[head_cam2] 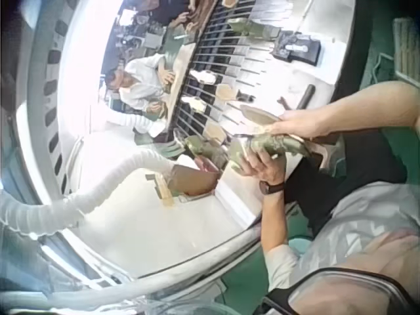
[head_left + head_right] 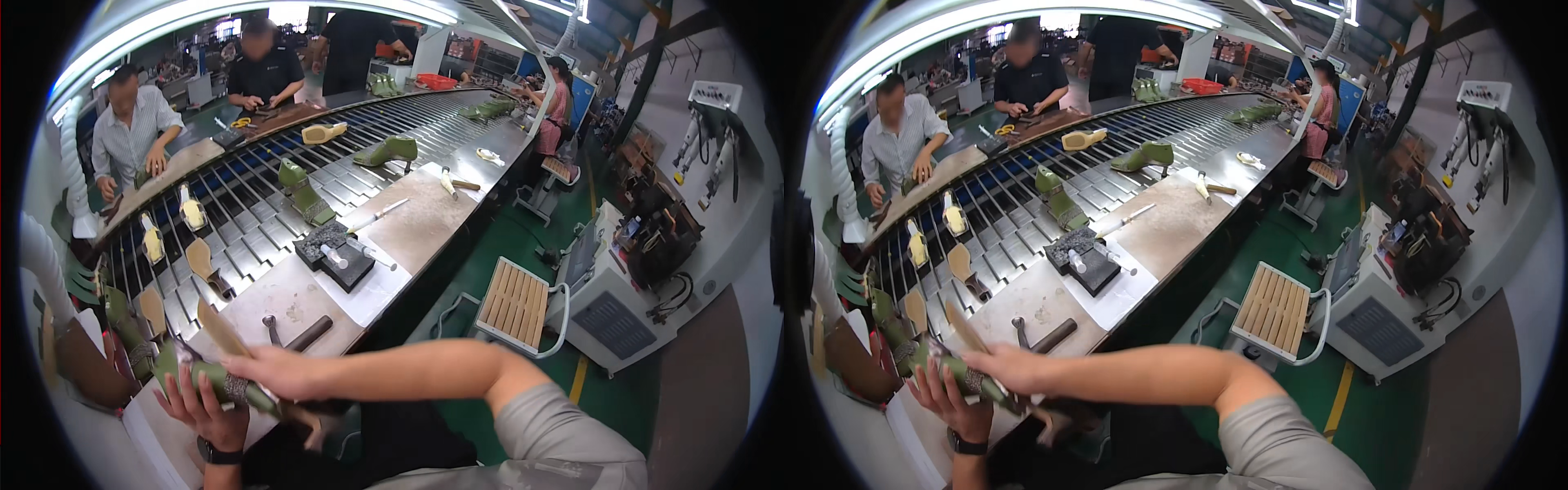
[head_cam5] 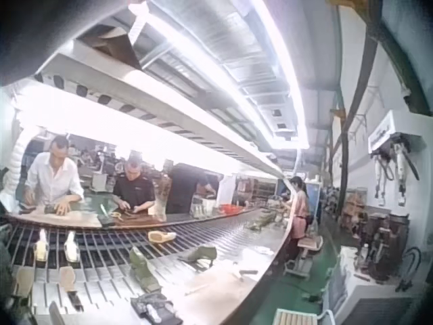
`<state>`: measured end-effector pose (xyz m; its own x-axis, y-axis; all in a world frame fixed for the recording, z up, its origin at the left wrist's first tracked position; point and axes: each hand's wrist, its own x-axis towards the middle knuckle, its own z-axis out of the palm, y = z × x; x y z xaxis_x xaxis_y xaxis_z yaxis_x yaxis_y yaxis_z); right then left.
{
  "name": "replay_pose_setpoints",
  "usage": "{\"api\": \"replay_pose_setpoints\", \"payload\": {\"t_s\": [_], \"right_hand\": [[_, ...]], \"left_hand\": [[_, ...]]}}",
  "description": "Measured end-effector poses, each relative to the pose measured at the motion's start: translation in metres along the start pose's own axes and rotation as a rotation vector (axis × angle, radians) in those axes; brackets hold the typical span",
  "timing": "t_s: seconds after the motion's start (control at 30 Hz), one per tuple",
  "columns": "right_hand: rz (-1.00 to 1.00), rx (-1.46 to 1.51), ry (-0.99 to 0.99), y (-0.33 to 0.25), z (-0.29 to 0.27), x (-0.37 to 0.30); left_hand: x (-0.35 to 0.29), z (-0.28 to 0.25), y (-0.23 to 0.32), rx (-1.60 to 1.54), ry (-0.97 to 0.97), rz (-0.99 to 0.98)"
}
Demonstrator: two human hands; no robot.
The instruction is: The person assembles high-heel shoes along an assembly line by attaching outsoles onto lasted shoe uppers by hand, hammering the edges with a metal hammer, and placing the shoes onto a conveyor belt.
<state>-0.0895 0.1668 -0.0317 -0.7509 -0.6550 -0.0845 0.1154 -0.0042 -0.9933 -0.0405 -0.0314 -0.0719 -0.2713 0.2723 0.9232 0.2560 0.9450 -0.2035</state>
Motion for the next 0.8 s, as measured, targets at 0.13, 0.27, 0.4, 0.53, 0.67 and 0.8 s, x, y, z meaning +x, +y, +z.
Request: {"api": "replay_pose_setpoints", "payload": {"t_s": [0.13, 0.27, 0.4, 0.53, 0.67, 0.8], "right_hand": [[0.270, 0.354, -0.046, 0.029, 0.046, -0.015], [0.165, 0.539, 0.024, 0.081, 0.050, 0.039], [0.208, 0.589, 0.141, 0.083, 0.018, 0.048], [0.142, 0.355, 0.279, 0.074, -0.011, 0.041], [0.111, 0.369, 0.360, 0.071, -0.014, 0.030], [0.020, 0.285, 0.317, 0.075, -0.017, 0.024]], "left_hand": [[-0.052, -0.043, -0.038, -0.098, -0.375, 0.010], [-0.092, -0.052, -0.078, -0.730, -0.307, -0.998], [-0.088, -0.052, -0.121, -0.845, -0.146, -1.131], [-0.072, -0.016, -0.124, -1.314, -0.107, -1.417], [-0.058, 0.039, -0.110, -1.597, -0.443, -1.507], [-0.056, 0.076, -0.100, -1.608, -0.710, -1.385]]}}
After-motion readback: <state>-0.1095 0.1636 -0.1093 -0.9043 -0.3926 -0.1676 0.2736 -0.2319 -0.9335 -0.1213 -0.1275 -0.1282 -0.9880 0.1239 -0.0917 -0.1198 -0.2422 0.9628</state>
